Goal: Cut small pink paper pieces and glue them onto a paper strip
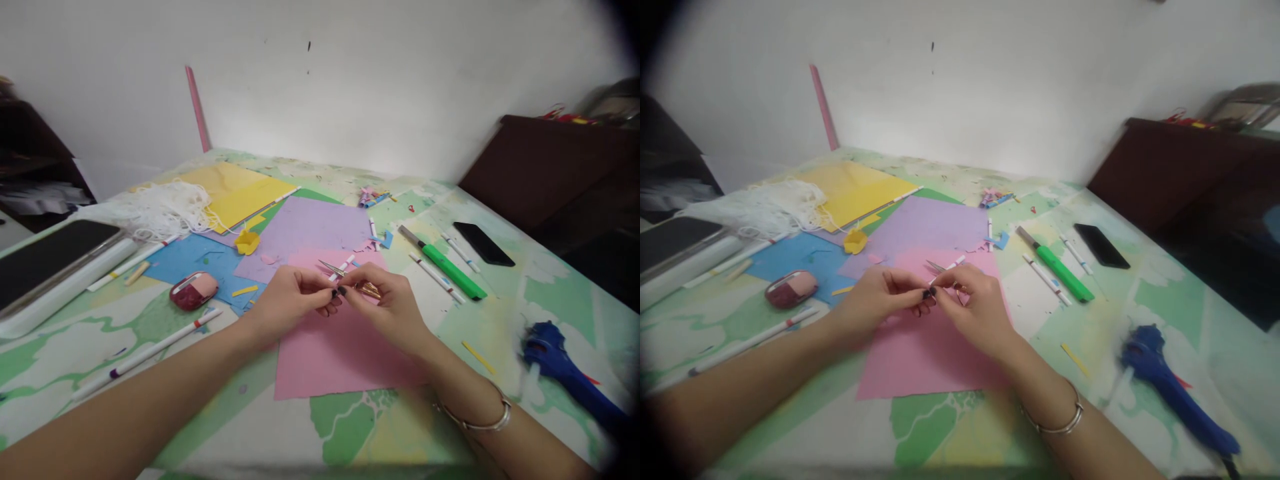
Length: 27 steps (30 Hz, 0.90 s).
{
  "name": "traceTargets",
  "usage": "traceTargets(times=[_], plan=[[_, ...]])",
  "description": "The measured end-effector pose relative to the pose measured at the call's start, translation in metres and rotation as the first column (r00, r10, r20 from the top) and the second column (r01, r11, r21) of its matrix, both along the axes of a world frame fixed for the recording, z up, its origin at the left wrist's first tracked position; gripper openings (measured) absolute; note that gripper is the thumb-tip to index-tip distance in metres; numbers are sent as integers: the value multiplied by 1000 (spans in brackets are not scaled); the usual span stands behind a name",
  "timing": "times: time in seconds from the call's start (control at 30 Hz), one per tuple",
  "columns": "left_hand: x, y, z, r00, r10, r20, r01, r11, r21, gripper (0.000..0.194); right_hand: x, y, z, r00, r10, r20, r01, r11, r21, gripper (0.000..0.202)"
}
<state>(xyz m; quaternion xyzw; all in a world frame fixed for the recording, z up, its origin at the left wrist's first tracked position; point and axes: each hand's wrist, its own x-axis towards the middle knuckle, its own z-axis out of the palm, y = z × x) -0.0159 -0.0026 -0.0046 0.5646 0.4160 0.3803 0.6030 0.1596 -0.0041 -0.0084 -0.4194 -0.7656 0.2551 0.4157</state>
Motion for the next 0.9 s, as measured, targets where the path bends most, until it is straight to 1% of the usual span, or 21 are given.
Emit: traceTargets(times=[0.17,0.3,0.43,0.53,0.6,0.67,0.73,0.8,0.83,0.9], plan=[[1,0,-1,1000,19,-23,-19,1000,15,9,-1,-3,1,996,-2,85,-8,994,109,10],[2,0,-2,998,32,-53,-31,999,21,10,-2,-2,-1,982,-29,187,8,994,109,9],[3,-1,-1,989,73,-130,-62,994,85,12,-5,0,-5,966,-18,258,-17,991,132,10],[3,-2,1,974,119,-191,-92,985,144,11,-5,1,-7,957,-37,286,6,994,109,11],[3,-2,2,968,147,-201,-118,982,147,9,-4,2,-8,959,-68,276,40,994,106,12],[1,-1,1,974,145,-176,-130,987,93,8,-3,4,-8,960,-117,256,89,989,121,10],[-1,1,-1,991,105,-88,-108,994,-36,13,-3,5,-7,958,-155,239,116,979,171,9],[-2,3,-3,997,66,41,-59,984,-171,22,-4,4,-6,956,-176,235,112,958,263,10],[-2,3,-3,993,57,100,-34,976,-216,25,-5,4,-6,955,-181,236,101,943,316,11],[-3,3,-4,985,48,168,-4,967,-255,25,-6,3,-5,950,-192,247,77,909,410,13]])
